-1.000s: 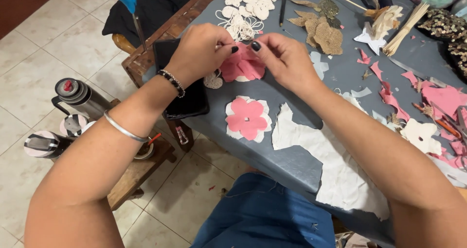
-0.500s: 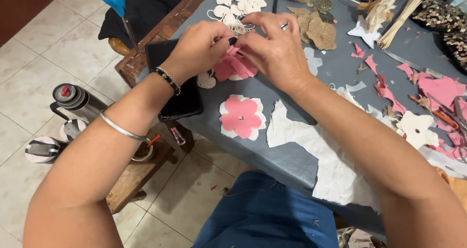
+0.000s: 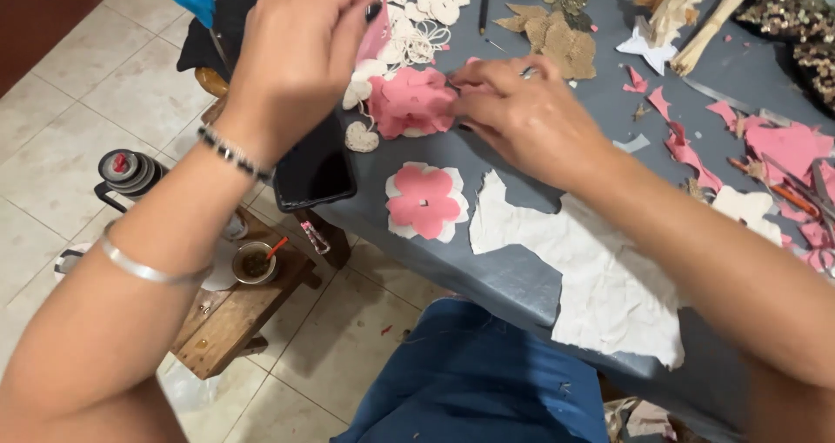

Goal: Cutting out flower shapes from white fabric and layering them with other fabric pieces on a craft table.

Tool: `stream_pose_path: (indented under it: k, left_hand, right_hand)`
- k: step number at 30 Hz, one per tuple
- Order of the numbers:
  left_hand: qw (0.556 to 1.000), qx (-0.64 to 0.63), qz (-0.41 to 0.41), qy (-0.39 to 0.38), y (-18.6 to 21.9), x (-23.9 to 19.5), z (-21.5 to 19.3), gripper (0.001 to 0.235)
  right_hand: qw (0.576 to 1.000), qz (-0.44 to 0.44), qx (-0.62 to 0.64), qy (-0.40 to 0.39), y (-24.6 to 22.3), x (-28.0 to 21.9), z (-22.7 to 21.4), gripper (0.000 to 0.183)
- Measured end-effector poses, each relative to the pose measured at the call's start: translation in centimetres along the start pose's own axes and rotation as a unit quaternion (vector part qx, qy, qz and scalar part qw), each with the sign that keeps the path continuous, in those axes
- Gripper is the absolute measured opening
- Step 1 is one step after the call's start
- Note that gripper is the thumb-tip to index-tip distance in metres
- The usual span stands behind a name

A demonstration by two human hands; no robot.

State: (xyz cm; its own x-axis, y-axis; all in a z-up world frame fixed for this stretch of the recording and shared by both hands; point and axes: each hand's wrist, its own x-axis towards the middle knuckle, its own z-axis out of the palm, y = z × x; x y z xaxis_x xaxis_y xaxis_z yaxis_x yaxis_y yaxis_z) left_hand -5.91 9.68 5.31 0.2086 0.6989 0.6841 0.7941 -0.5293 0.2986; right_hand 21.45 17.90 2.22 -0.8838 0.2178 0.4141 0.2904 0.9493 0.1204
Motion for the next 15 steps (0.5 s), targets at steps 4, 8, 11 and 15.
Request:
stream_pose_path:
  k: [4,8,11,15]
  left_hand:
    - [0.978,0.183,0.101,0.010,2.5,-2.2,0.1,0.010]
    - [0.979,0.191,0.055,-0.044,6.7,-3.5,-0.4,0.028]
    - [0.984,0.158,0.045,-0.062,9.0,-4.2,-0.6,0.028]
    - [0.988,0.118,0.078,-0.055,11.6,-4.8,-1.1,0.013]
  right_hand:
    - [1.000,0.013,0.015,-0.018,-1.0,-3.5,-4.7,0.017]
    - [0.995,0.014,0.098,0.001,-4.2,-8.0,-8.4,0.011]
    - [0.959,0.002,0.281,-0.043,-9.1,-11.3,-10.8,0.020]
    - [0.740,-0.026,0.663,-0.113,-15.5,-17.6,-9.7,0.063]
